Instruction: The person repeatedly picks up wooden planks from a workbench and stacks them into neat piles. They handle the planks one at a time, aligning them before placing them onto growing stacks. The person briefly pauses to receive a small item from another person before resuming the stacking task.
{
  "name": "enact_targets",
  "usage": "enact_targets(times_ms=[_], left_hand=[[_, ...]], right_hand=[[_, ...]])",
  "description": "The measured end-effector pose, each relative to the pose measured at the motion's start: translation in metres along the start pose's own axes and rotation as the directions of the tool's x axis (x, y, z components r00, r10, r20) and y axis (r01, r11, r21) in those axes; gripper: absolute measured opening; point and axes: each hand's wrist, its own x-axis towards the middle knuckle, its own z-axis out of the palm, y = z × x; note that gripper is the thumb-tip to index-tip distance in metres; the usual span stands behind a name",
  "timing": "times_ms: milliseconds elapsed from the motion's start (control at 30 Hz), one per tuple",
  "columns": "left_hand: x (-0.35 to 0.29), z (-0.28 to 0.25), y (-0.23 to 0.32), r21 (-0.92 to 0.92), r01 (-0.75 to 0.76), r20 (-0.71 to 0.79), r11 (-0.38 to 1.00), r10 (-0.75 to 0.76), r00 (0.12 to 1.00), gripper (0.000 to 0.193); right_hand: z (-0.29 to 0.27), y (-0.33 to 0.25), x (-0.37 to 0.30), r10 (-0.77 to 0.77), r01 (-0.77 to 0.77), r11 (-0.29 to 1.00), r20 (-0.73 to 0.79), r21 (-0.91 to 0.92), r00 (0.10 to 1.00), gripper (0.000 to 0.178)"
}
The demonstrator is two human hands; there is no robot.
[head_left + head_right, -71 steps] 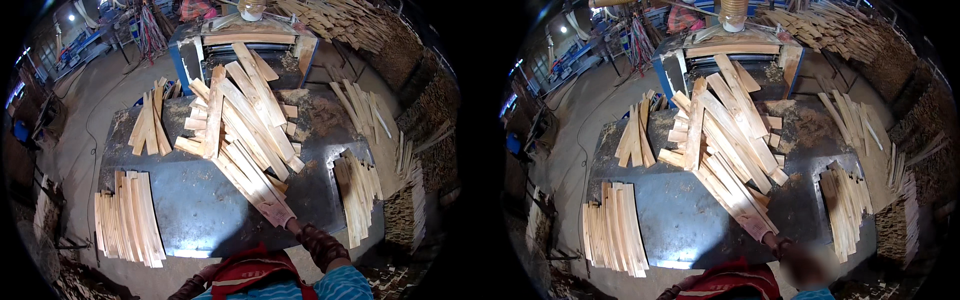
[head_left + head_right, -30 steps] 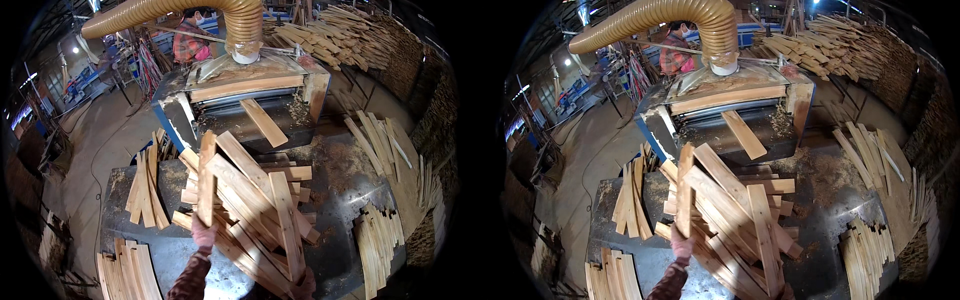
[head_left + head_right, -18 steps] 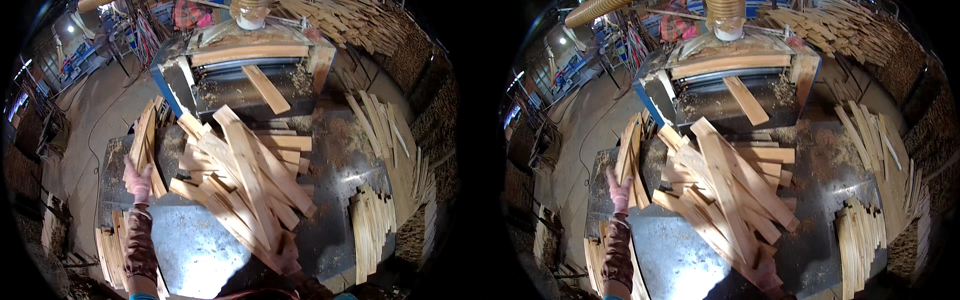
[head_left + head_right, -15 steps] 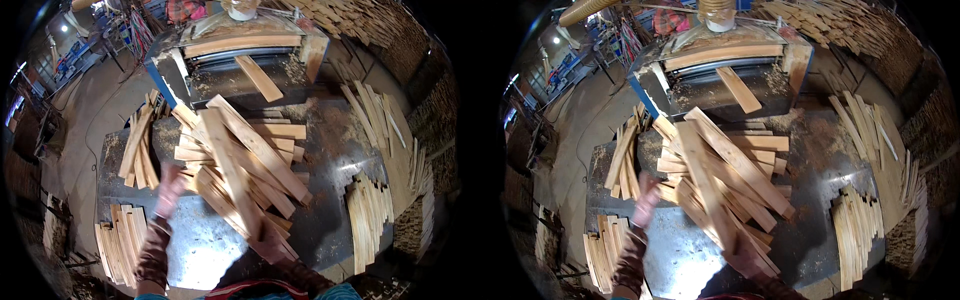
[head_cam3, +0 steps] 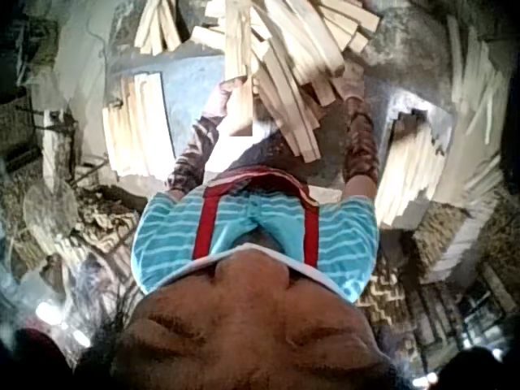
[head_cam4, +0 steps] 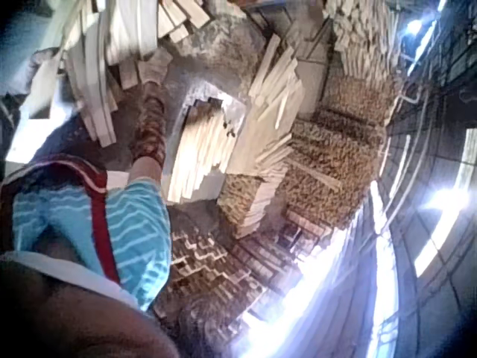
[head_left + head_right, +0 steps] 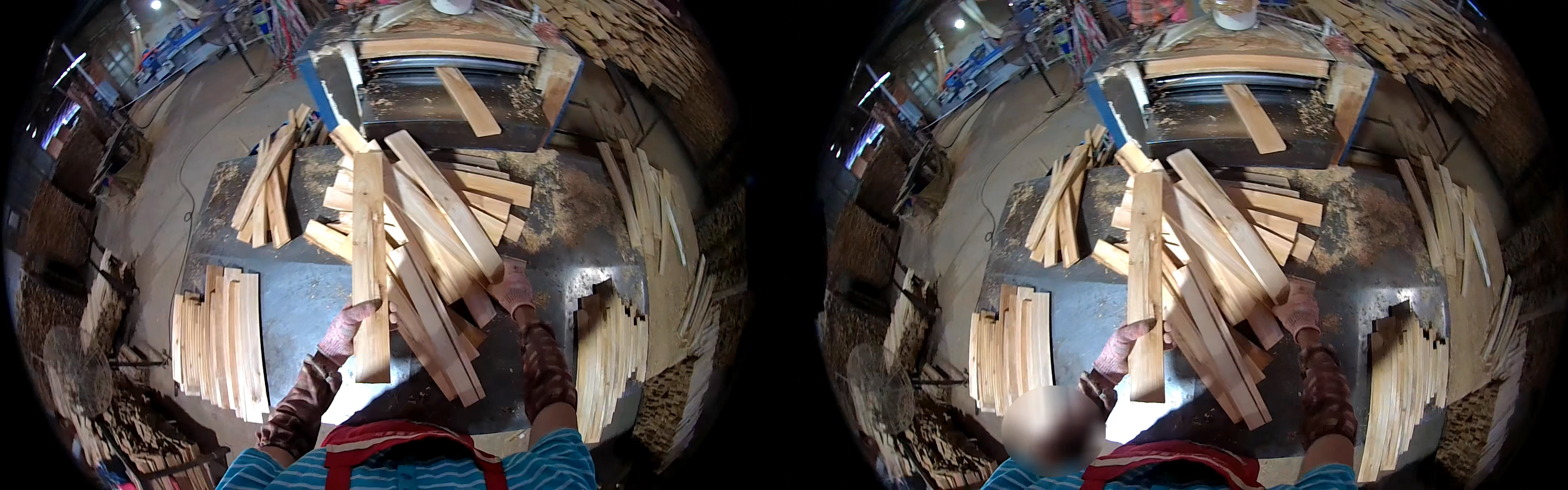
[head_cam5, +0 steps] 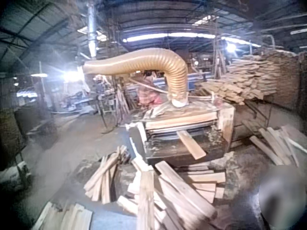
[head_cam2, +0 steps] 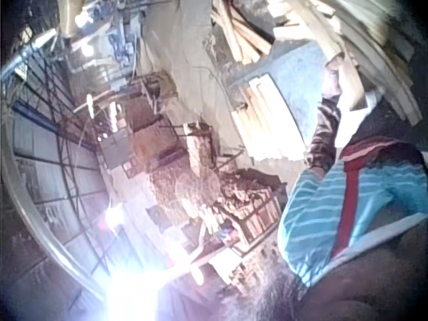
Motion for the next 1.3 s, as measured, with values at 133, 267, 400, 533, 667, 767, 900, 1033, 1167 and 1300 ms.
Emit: enact_targets(times_ms=[133,267,400,533,667,767,900,1033,1167,1300], left_hand=[[-0.020,0.000,-0.012,-0.104,-0.070,0.022,0.992,0.073,0.997,0.050],[-0.033,0.009,-0.025,-0.136,-0.128,0.087,0.982,0.140,0.986,0.081],[-0.059,-0.006,-0.039,-0.214,-0.150,0.073,0.965,0.169,0.983,0.086],[-0.073,-0.039,-0.063,0.023,-0.261,-0.085,0.965,0.262,0.961,0.083],[-0.090,-0.060,-0.115,0.275,-0.393,-0.349,0.877,0.472,0.809,0.057],[-0.111,-0.060,-0.107,0.239,-0.297,-0.313,0.925,0.362,0.878,0.047],[-0.140,-0.106,-0.112,0.092,-0.227,-0.383,0.970,0.245,0.891,0.051],[-0.140,-0.161,-0.147,0.140,-0.152,-0.407,0.978,0.196,0.892,0.051],[-0.122,-0.225,-0.167,0.239,0.303,-0.686,0.922,-0.061,0.725,0.031],[-0.100,-0.156,-0.143,0.767,0.457,-0.639,0.451,0.600,0.480,0.073]], right_hand=[[0.030,-0.014,-0.063,-0.076,0.180,0.935,-0.324,0.306,0.943,0.064],[0.099,-0.009,-0.143,0.050,0.107,0.638,-0.179,0.763,0.983,0.055],[0.073,-0.056,-0.231,0.099,0.062,0.654,-0.167,0.754,0.981,0.064],[0.071,-0.086,-0.283,-0.055,0.227,0.751,-0.284,0.620,0.957,0.065],[0.093,-0.151,-0.308,-0.337,0.318,0.872,-0.015,0.372,0.941,0.058],[0.104,-0.167,-0.313,-0.494,0.451,0.754,-0.039,0.478,0.868,0.064],[0.104,-0.154,-0.293,-0.528,0.522,0.782,-0.084,0.339,0.845,0.066],[0.147,-0.080,-0.249,-0.264,0.213,0.964,-0.465,-0.160,0.845,0.076],[0.122,-0.030,-0.244,0.081,-0.083,0.995,-0.038,-0.056,0.996,0.078],[0.108,-0.015,-0.254,-0.017,0.022,0.991,-0.040,0.128,0.999,0.075]])
